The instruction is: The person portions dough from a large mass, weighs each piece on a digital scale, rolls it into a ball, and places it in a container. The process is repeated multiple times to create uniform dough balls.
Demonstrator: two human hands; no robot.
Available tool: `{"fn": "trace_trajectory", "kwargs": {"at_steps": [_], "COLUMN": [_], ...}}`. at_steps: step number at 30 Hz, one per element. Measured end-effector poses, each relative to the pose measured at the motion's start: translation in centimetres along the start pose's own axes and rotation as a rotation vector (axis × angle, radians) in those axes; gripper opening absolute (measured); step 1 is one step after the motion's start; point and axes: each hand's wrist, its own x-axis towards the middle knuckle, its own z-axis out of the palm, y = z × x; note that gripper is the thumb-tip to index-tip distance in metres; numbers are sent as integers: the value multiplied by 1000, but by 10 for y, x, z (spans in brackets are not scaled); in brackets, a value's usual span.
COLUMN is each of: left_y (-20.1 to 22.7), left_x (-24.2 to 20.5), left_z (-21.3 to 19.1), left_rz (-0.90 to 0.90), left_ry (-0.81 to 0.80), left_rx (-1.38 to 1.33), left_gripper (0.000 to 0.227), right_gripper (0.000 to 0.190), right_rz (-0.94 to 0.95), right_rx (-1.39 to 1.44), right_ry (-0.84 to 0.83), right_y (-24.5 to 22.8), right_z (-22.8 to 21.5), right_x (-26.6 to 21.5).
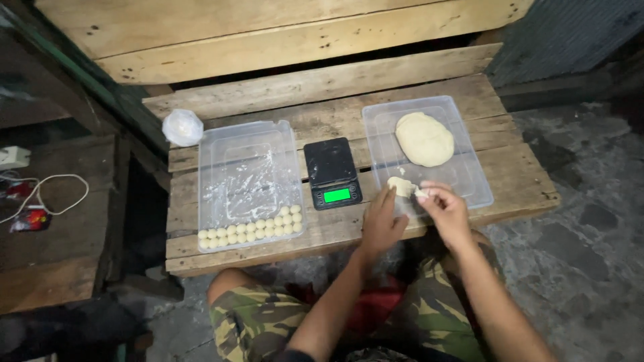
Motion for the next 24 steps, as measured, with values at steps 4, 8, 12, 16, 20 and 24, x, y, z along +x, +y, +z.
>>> {"fn": "trace_trajectory", "kwargs": {"at_steps": [4, 8, 12, 16, 20, 24], "left_y": [8, 44, 11, -19, -120, -68], "left_x": [-42, -54, -62, -59, -59, 6], "left_z": [5, -39, -25, -28, -5, -120], "left_rz": [-645, -913, -1123, -1083, -932, -690], "left_ry": [-29, 163, 356, 376, 207, 237], "left_rx": [-1119, -1424, -1399, -1182, -715, -323], "left_gripper": [59, 29, 30, 26, 35, 31], "right_gripper": [21, 36, 22, 28, 30, 31], "right_rz": [120, 122, -13, -187, -191, -153], "right_rx": [14, 89, -88, -120, -78, -88], "right_ry": [17, -29, -44, -58, -35, 10], "right_y": [22, 28, 29, -8, 5, 34], "right_z": [36, 77, 93, 99, 89, 81], "right_x": [-35, -67, -85, -87, -85, -82]}}
